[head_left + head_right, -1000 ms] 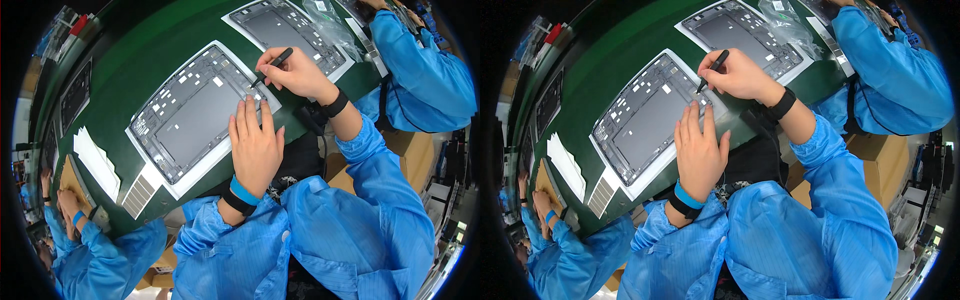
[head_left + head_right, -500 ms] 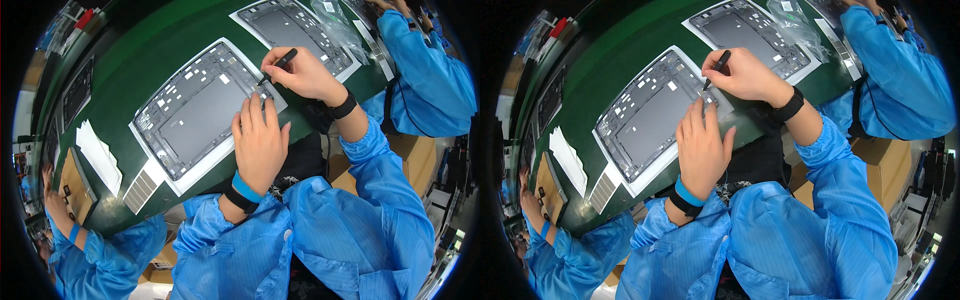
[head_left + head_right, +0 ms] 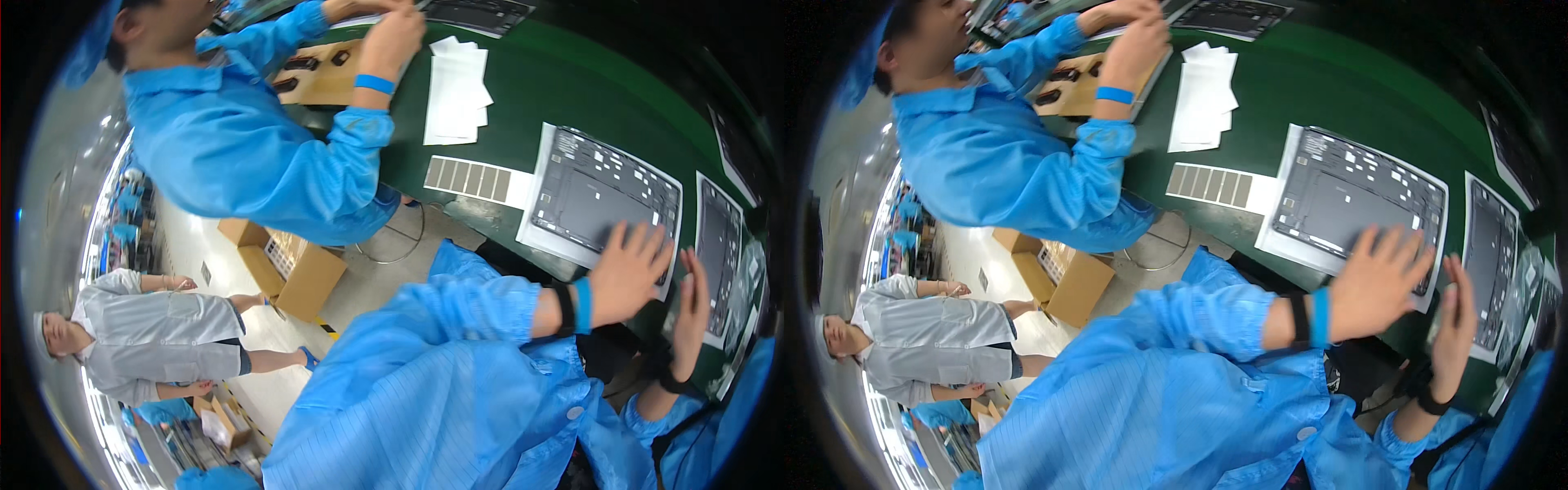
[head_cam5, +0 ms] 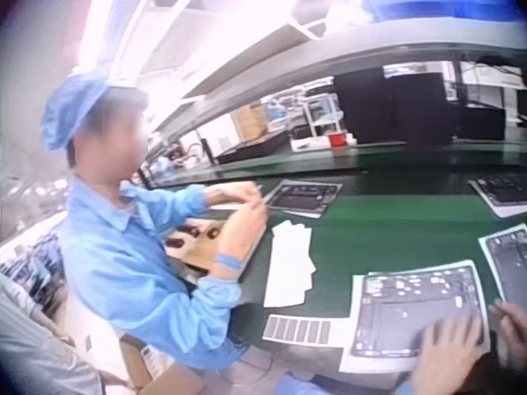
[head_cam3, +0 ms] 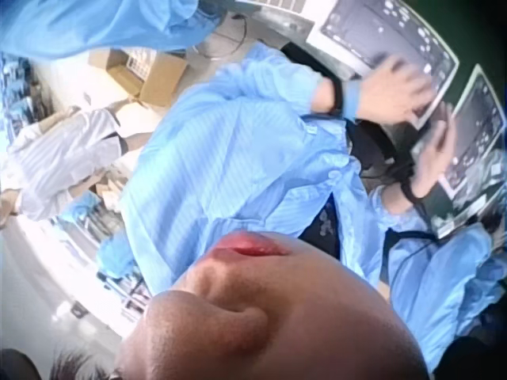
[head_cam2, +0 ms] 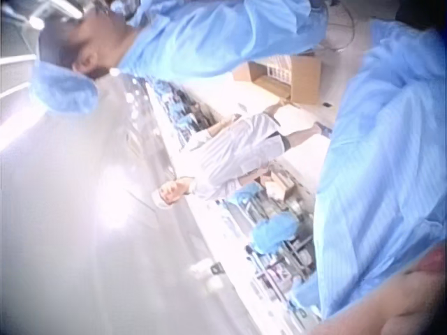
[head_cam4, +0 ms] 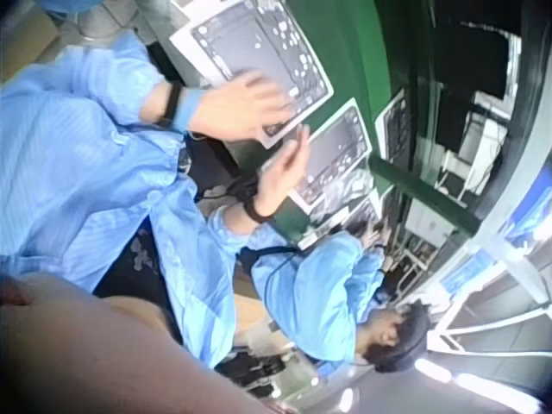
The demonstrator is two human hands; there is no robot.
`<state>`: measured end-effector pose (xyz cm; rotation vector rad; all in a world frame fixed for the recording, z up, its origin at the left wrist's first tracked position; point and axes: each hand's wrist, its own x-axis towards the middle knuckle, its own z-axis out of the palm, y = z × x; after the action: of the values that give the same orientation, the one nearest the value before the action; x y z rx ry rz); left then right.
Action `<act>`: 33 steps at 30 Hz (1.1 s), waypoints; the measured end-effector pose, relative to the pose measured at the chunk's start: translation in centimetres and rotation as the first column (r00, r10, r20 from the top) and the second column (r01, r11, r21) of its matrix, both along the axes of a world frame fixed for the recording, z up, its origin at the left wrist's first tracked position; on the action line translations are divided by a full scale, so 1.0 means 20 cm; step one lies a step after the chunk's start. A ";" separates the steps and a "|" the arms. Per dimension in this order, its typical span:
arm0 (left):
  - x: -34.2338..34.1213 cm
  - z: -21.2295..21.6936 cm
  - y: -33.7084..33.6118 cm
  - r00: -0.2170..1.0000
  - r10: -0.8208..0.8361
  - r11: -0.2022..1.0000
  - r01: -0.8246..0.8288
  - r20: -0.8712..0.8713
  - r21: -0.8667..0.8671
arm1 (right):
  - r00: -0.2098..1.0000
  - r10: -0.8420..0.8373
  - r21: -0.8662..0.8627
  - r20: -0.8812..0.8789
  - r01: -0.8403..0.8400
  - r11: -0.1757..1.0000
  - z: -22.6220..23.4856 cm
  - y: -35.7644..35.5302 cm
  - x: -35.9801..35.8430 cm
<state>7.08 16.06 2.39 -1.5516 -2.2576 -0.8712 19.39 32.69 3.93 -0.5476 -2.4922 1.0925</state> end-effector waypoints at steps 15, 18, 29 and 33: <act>-0.65 -0.25 -0.32 0.866 0.418 0.811 -0.492 -0.276 -0.316 | 1.000 -0.012 0.426 0.014 0.005 0.905 -0.14 -0.17 0.04; -0.70 -0.19 -0.36 0.837 0.506 0.804 -0.546 -0.210 -0.237 | 0.999 -0.011 0.393 -0.032 0.023 0.919 -0.20 -0.17 0.04; -0.67 0.04 -0.35 0.573 0.114 0.957 -0.283 0.812 0.066 | 0.974 -0.172 0.327 -0.149 0.213 0.921 -0.19 -0.20 0.04; -0.89 0.10 -0.32 0.433 -0.076 0.962 -0.205 0.898 0.180 | 0.961 -0.200 0.345 -0.192 0.257 0.903 -0.19 -0.22 0.04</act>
<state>-10.67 9.57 4.44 -0.8815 -2.5807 -2.3267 20.18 28.29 0.07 -0.6000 -2.3432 0.5377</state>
